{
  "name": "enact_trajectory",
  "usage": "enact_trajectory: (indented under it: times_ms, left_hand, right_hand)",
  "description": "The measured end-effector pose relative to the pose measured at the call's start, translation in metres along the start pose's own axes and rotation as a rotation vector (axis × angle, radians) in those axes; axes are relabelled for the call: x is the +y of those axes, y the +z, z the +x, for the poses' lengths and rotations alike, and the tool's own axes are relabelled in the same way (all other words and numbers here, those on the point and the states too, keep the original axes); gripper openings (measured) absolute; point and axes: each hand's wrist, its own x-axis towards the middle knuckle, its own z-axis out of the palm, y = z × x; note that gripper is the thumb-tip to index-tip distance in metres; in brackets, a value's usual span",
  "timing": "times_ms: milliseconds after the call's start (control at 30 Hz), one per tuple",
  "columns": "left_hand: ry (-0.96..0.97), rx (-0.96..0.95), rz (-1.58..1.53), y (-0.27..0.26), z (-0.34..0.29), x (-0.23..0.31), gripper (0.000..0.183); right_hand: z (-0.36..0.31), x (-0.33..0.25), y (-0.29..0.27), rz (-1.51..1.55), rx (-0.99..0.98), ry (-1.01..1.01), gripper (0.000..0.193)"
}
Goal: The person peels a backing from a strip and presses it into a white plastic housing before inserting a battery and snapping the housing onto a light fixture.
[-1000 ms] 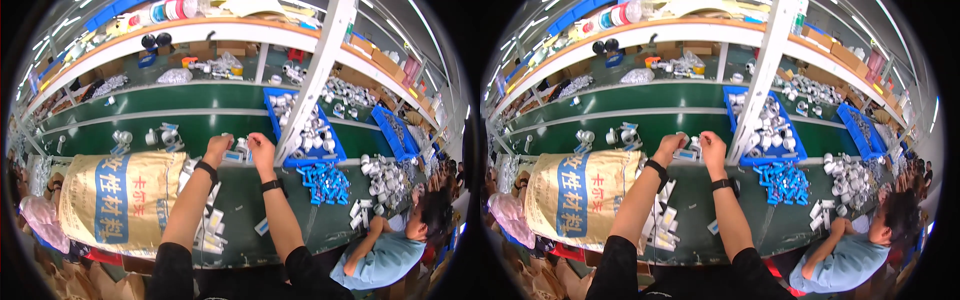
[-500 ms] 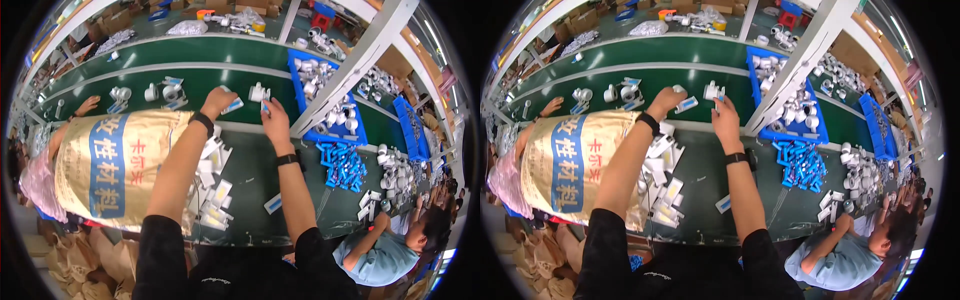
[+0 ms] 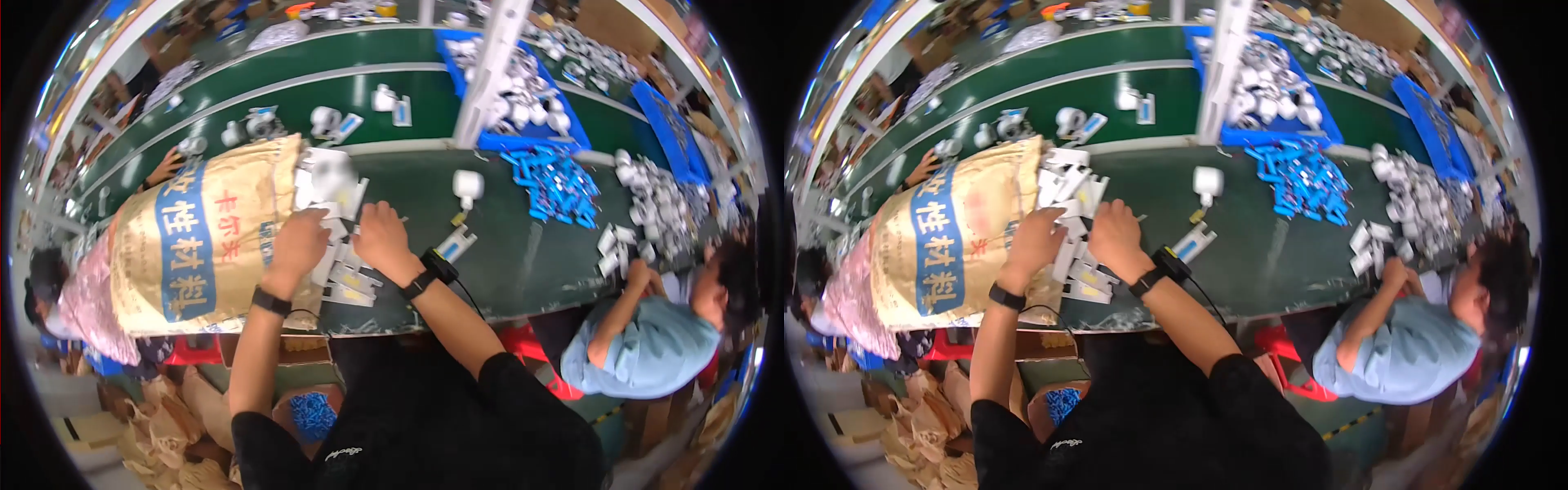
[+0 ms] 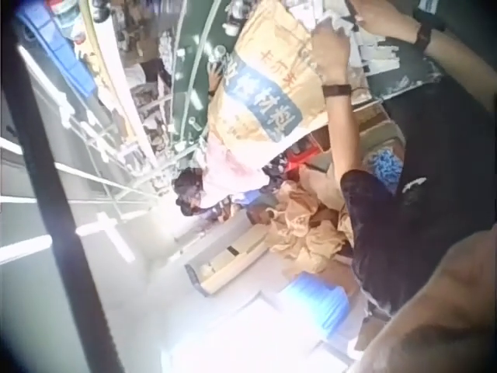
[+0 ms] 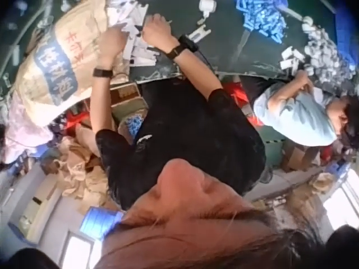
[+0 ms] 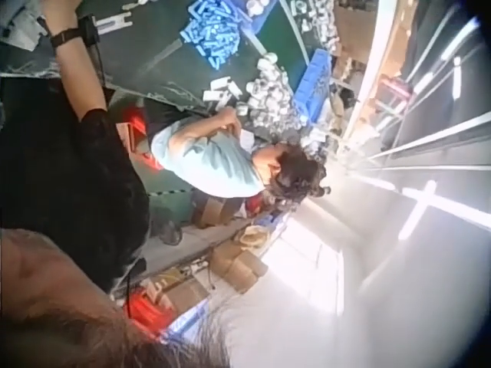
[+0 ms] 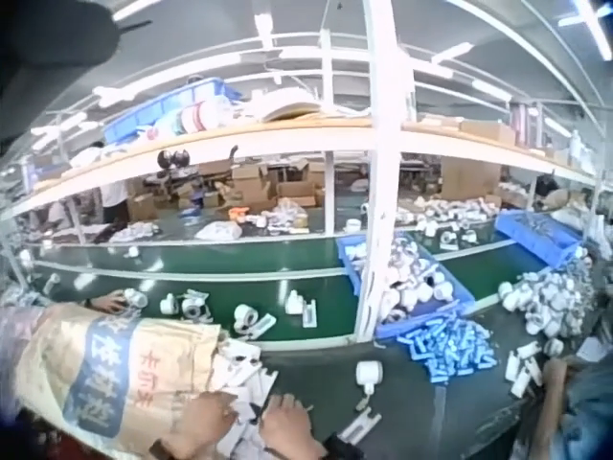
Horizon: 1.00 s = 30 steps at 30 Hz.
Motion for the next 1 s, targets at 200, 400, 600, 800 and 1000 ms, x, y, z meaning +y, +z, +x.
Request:
enact_trajectory:
  times_ms: [200, 400, 600, 800, 1000]
  left_hand:
    - [0.010, 0.053, 0.081, 0.028, -0.033, 0.008, 0.037]
    - [-0.356, 0.173, -0.480, -0.044, -0.106, 0.097, 0.055]
    - [-0.207, 0.306, -1.395, 0.034, -0.095, 0.142, 0.069]
    - [-0.306, -0.018, -1.995, 0.047, -0.066, 0.158, 0.057]
    - [-0.434, -0.173, -2.015, 0.051, -0.063, 0.149, 0.048]
  right_hand:
    - [0.003, 0.024, 0.043, 0.115, 0.001, 0.043, 0.017]
    - [-0.018, 0.037, -0.072, 0.516, 0.220, 0.189, 0.013]
    - [-0.111, -0.002, -0.091, 1.905, -0.306, 0.730, 0.022]
    - [-0.155, 0.005, -0.128, 1.155, 0.136, 0.573, 0.022]
    - [-0.125, 0.014, -0.147, 0.272, 0.261, -0.232, 0.021]
